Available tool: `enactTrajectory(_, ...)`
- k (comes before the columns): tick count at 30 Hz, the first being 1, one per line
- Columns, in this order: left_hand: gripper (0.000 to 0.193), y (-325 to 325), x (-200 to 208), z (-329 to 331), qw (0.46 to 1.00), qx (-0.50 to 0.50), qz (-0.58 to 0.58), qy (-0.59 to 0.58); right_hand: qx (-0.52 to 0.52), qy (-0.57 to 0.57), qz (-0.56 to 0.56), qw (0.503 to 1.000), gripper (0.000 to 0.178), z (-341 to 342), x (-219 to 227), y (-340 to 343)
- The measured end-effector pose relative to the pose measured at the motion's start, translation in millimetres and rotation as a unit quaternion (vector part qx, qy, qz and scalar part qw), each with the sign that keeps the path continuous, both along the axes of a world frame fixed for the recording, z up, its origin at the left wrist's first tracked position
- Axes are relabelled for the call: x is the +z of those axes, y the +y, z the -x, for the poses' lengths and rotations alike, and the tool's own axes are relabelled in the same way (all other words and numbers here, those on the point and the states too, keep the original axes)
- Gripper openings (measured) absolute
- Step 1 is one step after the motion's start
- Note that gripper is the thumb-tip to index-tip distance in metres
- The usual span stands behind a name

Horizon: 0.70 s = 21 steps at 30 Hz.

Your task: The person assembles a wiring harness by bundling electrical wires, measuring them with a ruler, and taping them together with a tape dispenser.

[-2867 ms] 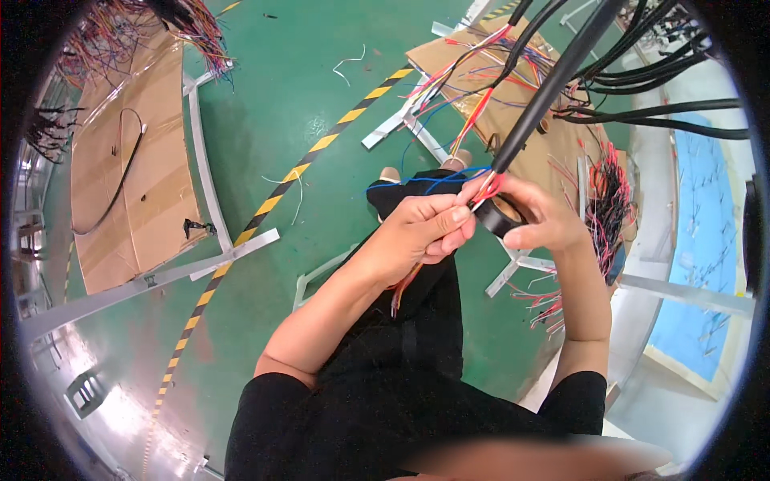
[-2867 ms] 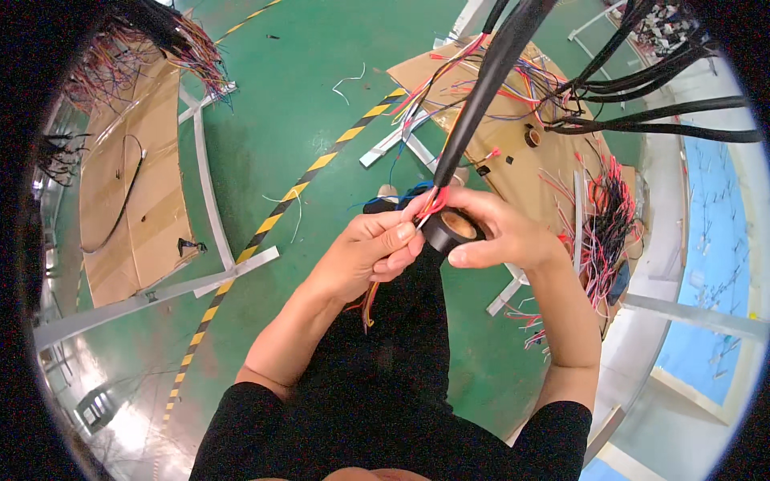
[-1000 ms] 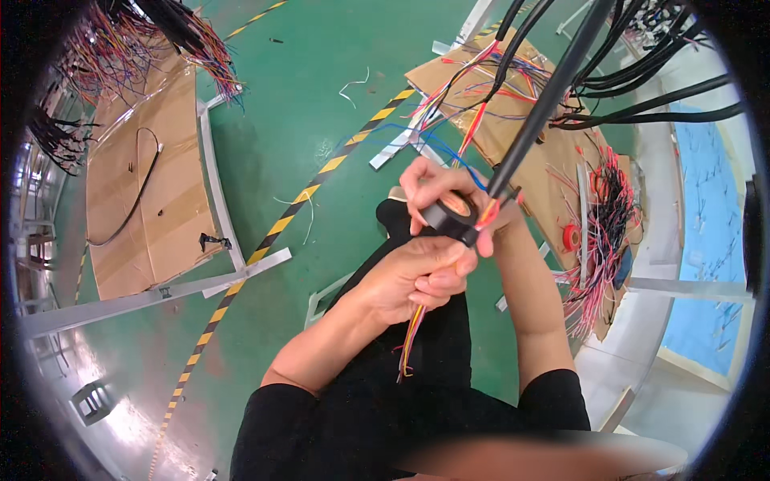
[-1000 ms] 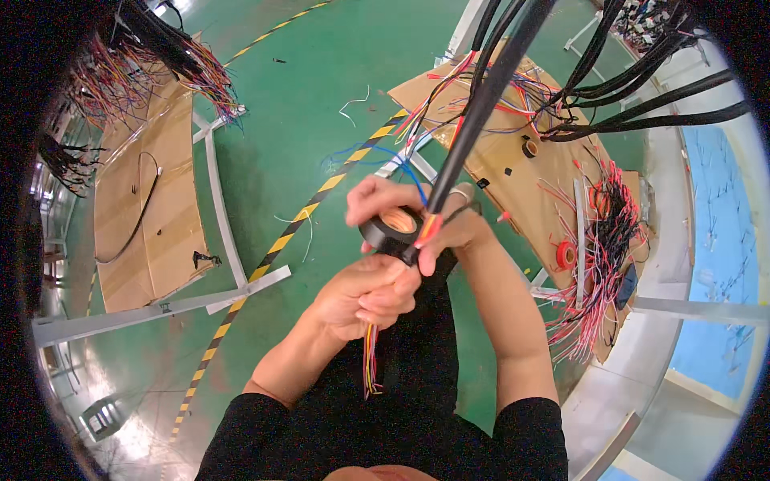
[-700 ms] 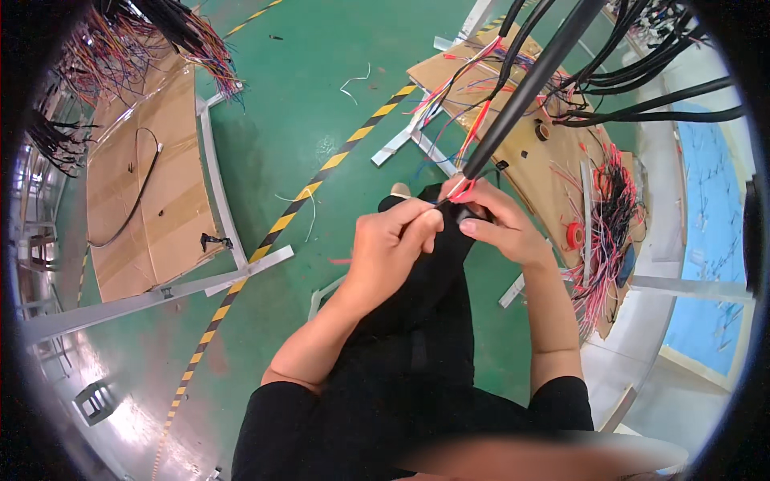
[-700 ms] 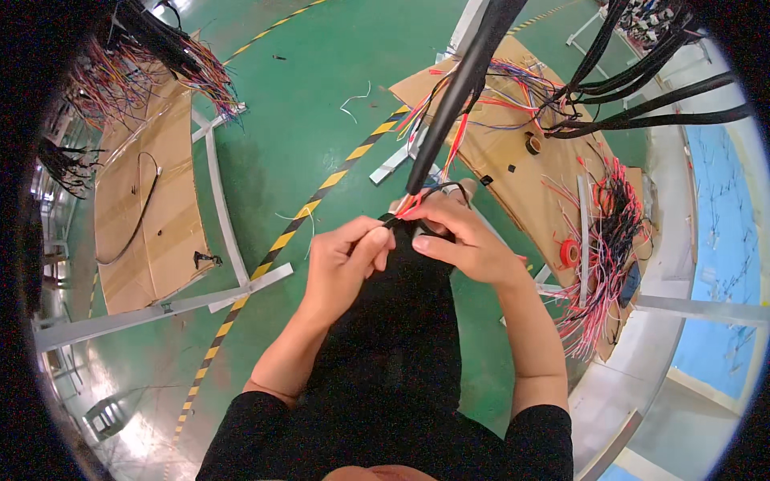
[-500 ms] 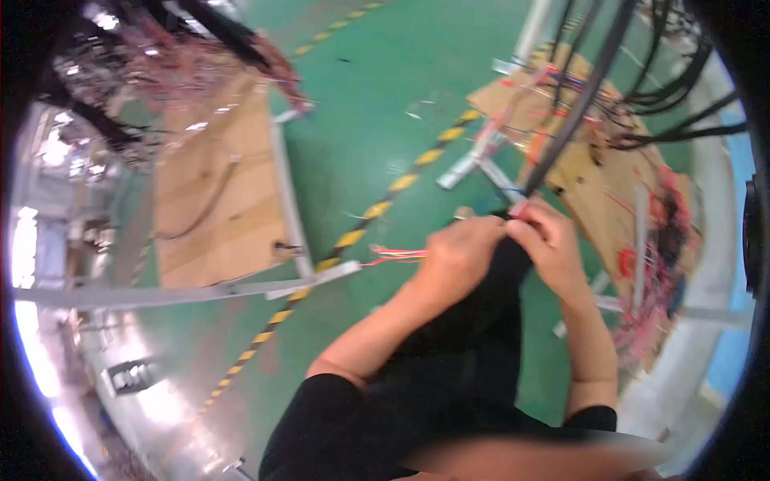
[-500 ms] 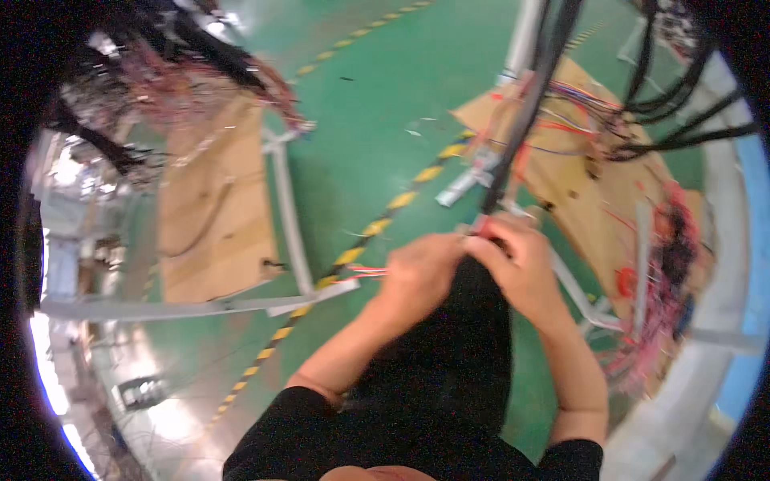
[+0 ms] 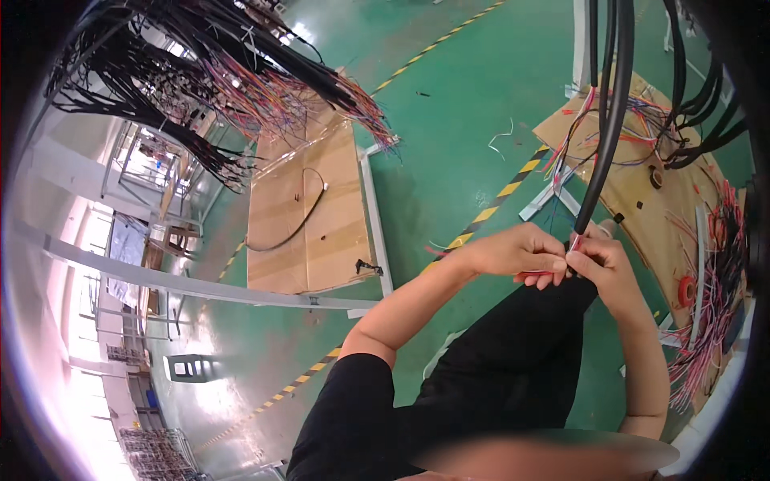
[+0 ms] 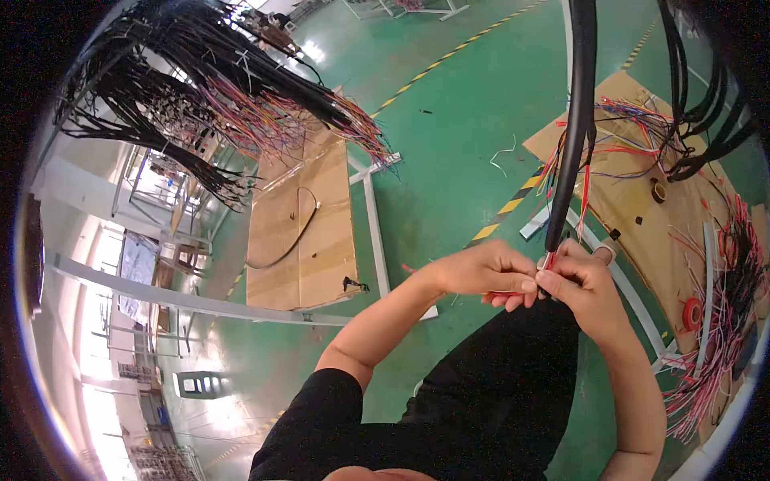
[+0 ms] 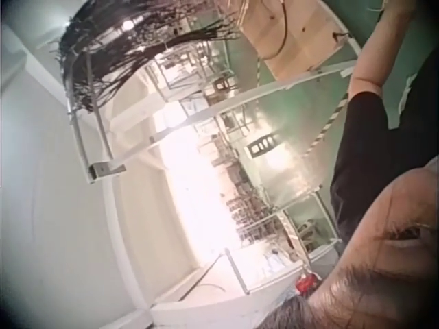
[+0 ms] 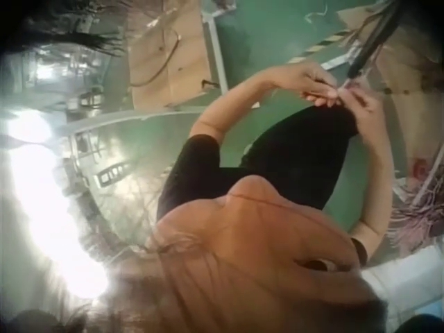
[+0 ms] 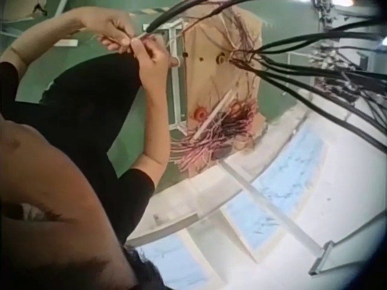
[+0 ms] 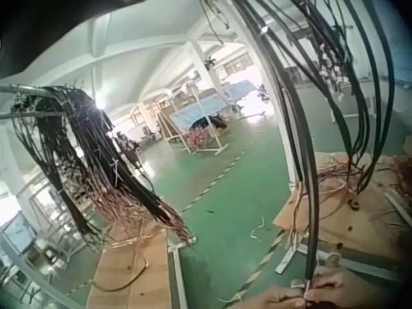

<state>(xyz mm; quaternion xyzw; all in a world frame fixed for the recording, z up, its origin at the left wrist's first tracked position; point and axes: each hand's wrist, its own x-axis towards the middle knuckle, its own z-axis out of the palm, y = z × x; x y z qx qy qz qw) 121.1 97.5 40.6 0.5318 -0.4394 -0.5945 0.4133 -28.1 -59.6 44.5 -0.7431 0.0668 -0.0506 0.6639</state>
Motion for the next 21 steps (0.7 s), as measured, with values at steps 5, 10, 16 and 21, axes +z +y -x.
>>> enactTrajectory(5,0.021,-9,-14,7,0.873,0.141,0.272,-0.379,-0.049,-0.010,0.051,0.997,0.021,-8,-12,-5)
enactTrajectory(10,0.011,-27,-11,10,0.680,0.080,0.284,-0.671,-0.081,0.047,0.071,0.993,0.023,-10,-19,-21)
enactTrajectory(16,0.022,-33,-15,-74,0.612,0.228,0.148,-0.743,0.102,-0.165,0.132,0.972,0.014,40,32,35)
enactTrajectory(21,0.024,-46,-5,-16,0.939,0.340,0.023,-0.052,-0.262,0.110,0.379,0.881,0.026,31,-40,-92)
